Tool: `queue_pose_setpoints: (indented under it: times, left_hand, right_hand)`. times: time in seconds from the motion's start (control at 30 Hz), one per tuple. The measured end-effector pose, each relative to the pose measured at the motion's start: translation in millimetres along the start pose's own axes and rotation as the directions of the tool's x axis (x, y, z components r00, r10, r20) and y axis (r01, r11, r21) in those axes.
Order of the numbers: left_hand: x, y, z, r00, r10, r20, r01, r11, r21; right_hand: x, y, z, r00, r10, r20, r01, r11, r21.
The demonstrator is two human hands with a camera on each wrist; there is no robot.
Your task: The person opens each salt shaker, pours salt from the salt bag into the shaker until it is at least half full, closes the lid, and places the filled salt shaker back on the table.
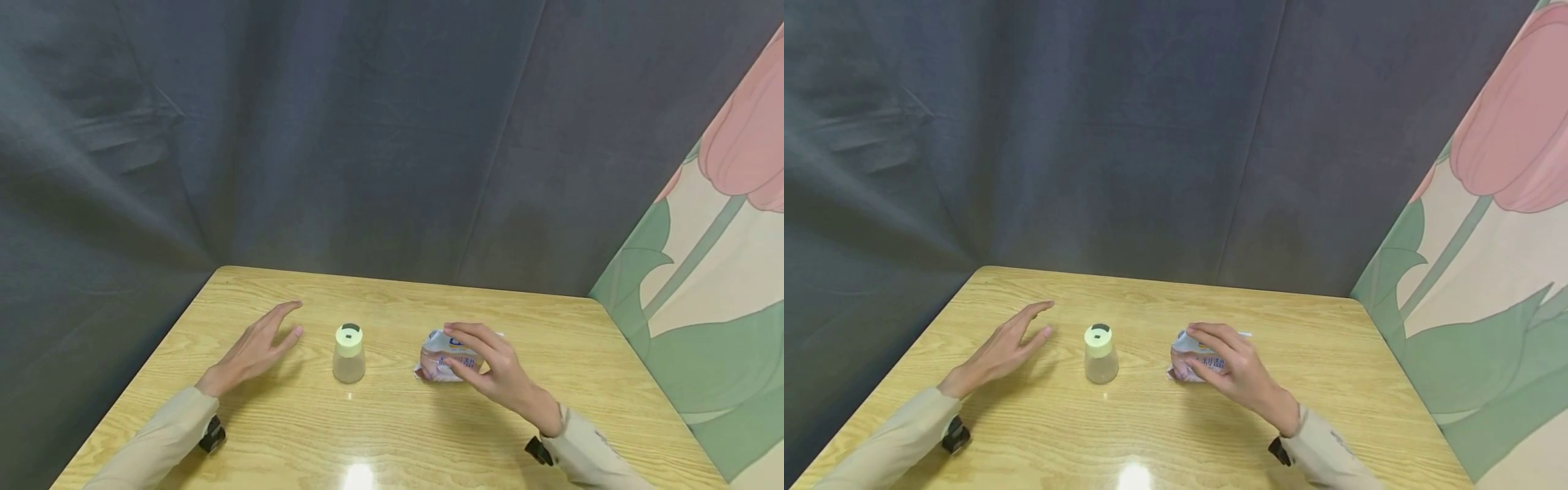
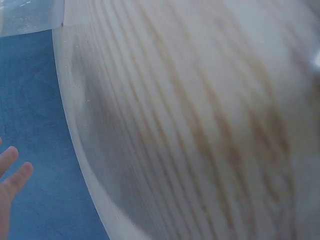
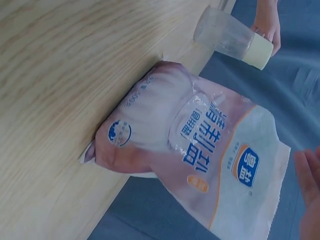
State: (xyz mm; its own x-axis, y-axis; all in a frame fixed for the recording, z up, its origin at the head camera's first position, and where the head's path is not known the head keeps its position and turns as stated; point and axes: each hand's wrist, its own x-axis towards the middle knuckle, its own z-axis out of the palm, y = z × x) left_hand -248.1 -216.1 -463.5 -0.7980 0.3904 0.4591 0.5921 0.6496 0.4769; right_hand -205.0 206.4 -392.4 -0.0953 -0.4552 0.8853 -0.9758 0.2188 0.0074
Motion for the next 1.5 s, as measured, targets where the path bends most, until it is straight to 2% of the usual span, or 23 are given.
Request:
queue_pose_setpoints:
  times: [0.17,0.4,0.6,0.9,1.07,1.3,1.5]
  left_hand:
    - [0.2,1.9,-0.5,1.0,0.019,0.013,-0.019,1.0,-0.003]
    - [1.0,3.7,0.1,0.999,0.031,0.036,-0.03,0.999,-0.023]
    - [0.7,4.1,1.5,0.998,0.029,0.05,-0.027,0.999,-0.028]
    - [0.7,6.8,3.7,0.997,0.03,0.067,-0.028,0.999,-0.035]
    - [0.2,9.4,4.3,0.996,0.022,0.083,-0.018,0.999,-0.049]
    - [-0.9,10.5,4.4,0.995,0.026,0.094,-0.02,0.998,-0.059]
    - [-1.0,10.5,3.4,0.995,0.038,0.089,-0.033,0.998,-0.059]
  right_hand:
    - [-7.2,2,4,0.999,0.019,0.029,-0.02,0.999,0.027]
    - [2.0,-9,10,0.998,0.036,0.049,-0.039,0.998,0.058]
    - [-16.3,0,16,0.993,0.077,0.089,-0.08,0.996,0.039]
    - [-17.3,-3,22,0.982,0.098,0.16,-0.106,0.994,0.04]
    - [-18.1,-6,24,0.964,0.154,0.219,-0.161,0.987,0.015]
    - [-19.9,-7,28,0.946,0.182,0.267,-0.189,0.982,0.002]
    - [-22.8,-9,29,0.902,0.266,0.341,-0.259,0.964,-0.067]
